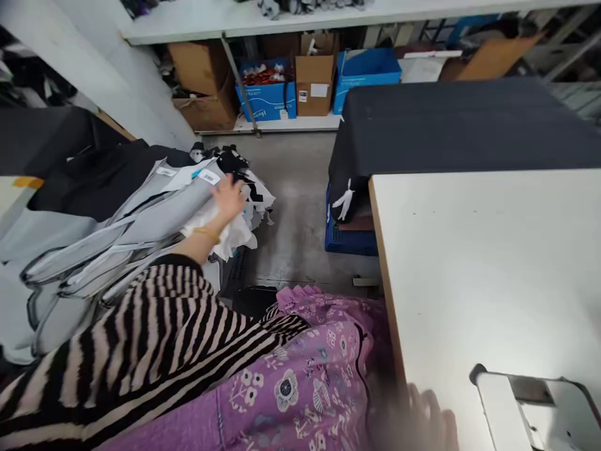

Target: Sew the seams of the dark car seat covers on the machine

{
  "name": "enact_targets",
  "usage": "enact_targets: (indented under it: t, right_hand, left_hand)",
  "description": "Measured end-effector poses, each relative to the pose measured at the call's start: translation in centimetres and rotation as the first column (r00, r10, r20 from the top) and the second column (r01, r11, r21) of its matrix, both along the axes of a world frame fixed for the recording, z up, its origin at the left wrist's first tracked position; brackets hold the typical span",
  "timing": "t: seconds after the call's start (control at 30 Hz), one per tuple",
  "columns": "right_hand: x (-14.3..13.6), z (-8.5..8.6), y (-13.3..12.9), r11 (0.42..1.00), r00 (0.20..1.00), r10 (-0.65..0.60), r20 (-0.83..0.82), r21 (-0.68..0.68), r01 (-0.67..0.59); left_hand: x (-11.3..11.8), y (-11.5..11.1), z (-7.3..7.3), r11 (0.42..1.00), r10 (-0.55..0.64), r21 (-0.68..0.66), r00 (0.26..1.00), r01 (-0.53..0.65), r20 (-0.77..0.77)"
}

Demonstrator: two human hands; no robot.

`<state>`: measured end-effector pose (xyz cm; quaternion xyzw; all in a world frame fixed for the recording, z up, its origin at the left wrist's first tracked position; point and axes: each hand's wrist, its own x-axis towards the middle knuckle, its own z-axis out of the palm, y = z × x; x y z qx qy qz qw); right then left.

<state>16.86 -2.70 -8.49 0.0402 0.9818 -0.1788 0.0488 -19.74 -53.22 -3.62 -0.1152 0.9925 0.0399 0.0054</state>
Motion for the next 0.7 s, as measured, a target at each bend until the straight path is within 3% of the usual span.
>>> enact_targets:
  t: [0.07, 0.13, 0.2, 0.27, 0.4, 0.5, 0.6, 0.7]
  right_hand:
    - [-2.3, -1.3, -1.4, 0.994, 0.998, -0.045, -0.032, 0.097, 0.048]
    - [-4.1, -1.9, -2.2, 0.965, 0.987, -0.155, -0.041, 0.208, 0.16]
    - [-4.9, -1.9, -2.6, 0.925, 0.965, -0.262, -0.013, 0.283, 0.255]
    - [-5.0, -1.8, -2.6, 0.897, 0.941, -0.338, 0.033, 0.313, 0.312]
    - [-4.2, -2.0, -2.4, 0.883, 0.919, -0.389, 0.061, 0.309, 0.353]
    - [-3.8, -3.1, -1.5, 0.907, 0.941, -0.336, 0.029, 0.278, 0.315]
    - [-3.5, -4.2, -0.3, 0.936, 0.965, -0.253, -0.06, 0.236, 0.261]
    - [-3.6, -4.8, 0.3, 0.945, 0.973, -0.208, -0.103, 0.234, 0.227]
  left_hand:
    - [4.7, -11.0, 0.9, 0.971, 0.24, -0.007, 0.971, -0.24, -0.018]
    - [10.1, -19.8, 1.4, 0.894, 0.448, -0.008, 0.894, -0.448, -0.012]
    - [14.7, -26.3, 1.1, 0.802, 0.598, -0.007, 0.801, -0.598, 0.026]
    - [17.8, -30.5, 0.3, 0.746, 0.665, -0.018, 0.742, -0.666, 0.089]
    - [18.9, -34.0, -1.6, 0.737, 0.672, -0.033, 0.727, -0.675, 0.141]
    - [17.9, -34.2, -0.9, 0.735, 0.678, -0.028, 0.733, -0.678, 0.052]
    - [16.0, -33.6, 2.8, 0.719, 0.691, -0.007, 0.716, -0.695, -0.1]
    - [11.9, -31.8, 8.7, 0.741, 0.651, 0.031, 0.706, -0.671, -0.279]
